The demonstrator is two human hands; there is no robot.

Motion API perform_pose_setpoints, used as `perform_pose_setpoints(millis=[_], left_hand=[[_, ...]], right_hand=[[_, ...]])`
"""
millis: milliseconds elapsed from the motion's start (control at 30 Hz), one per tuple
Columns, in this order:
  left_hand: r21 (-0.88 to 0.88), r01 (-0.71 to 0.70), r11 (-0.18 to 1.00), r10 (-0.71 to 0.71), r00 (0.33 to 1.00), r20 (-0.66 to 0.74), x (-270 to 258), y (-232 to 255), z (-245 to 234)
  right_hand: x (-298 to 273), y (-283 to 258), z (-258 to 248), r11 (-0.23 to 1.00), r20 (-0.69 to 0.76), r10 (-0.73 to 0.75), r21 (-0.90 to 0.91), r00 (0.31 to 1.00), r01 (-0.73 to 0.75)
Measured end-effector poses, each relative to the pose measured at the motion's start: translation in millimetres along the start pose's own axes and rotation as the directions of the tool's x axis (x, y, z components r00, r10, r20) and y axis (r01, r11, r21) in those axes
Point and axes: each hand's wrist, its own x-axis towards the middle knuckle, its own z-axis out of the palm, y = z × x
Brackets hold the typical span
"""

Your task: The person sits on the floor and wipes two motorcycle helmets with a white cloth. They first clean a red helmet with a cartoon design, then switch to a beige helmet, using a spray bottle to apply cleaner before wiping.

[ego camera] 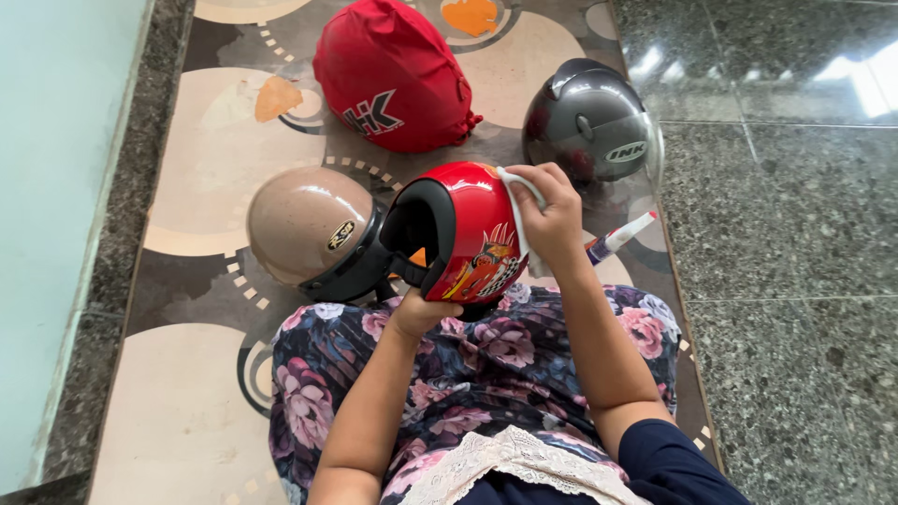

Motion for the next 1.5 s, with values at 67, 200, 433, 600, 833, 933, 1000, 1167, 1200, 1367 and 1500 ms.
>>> perform_pose_setpoints(millis=[67, 200, 433, 600, 833, 933, 1000, 1167, 1200, 1367, 1500], left_hand=[[-0.046, 0.021, 0.999, -0.021, 1.000, 0.010, 2, 4, 3], [-0.048, 0.012, 0.999, -0.011, 1.000, 0.016, 3, 7, 9], [-0.054, -0.064, 0.996, 0.069, 0.993, 0.096, 6, -1, -4], [-0.045, 0.021, 0.999, -0.022, 0.999, -0.040, 8, 0, 5], [0.181, 0.024, 0.983, -0.011, 0.997, -0.075, 7, 7, 13], [0.189, 0.009, 0.982, 0.009, 0.995, -0.095, 8, -4, 3], [0.191, 0.005, 0.982, 0.018, 0.993, -0.116, 10, -11, -5], [0.487, 0.028, 0.873, -0.012, 0.999, -0.037, 17, -2, 4], [0.574, 0.023, 0.819, -0.028, 1.000, -0.001, 19, 1, 8], [0.690, 0.092, 0.718, -0.101, 0.995, -0.028, 33, -7, 21], [0.692, 0.107, 0.714, -0.159, 0.987, 0.012, 35, -20, 29]], right_hand=[[-5, -9, 1, 0.974, -0.003, -0.211, -0.091, 0.978, 0.210], [-48, -26, 29, 0.875, 0.060, -0.431, -0.217, 0.901, 0.433], [-85, -44, 55, 0.761, 0.232, -0.551, -0.255, 0.802, 0.597], [-42, -33, 35, 0.834, 0.093, -0.483, -0.254, 0.871, 0.490], [-10, -19, 22, 0.903, 0.086, -0.359, -0.219, 0.929, 0.370], [-41, -31, 29, 0.837, 0.199, -0.442, -0.258, 0.875, 0.482], [-50, -36, 28, 0.819, 0.272, -0.440, -0.269, 0.856, 0.506], [-34, -20, 14, 0.850, 0.243, -0.376, -0.295, 0.894, 0.437], [-27, -11, 9, 0.878, 0.232, -0.336, -0.274, 0.913, 0.393], [-11, 47, -4, 0.981, 0.228, -0.036, -0.175, 0.973, 0.078], [-45, 79, -3, 0.962, 0.194, -0.013, -0.264, 0.981, 0.065]])
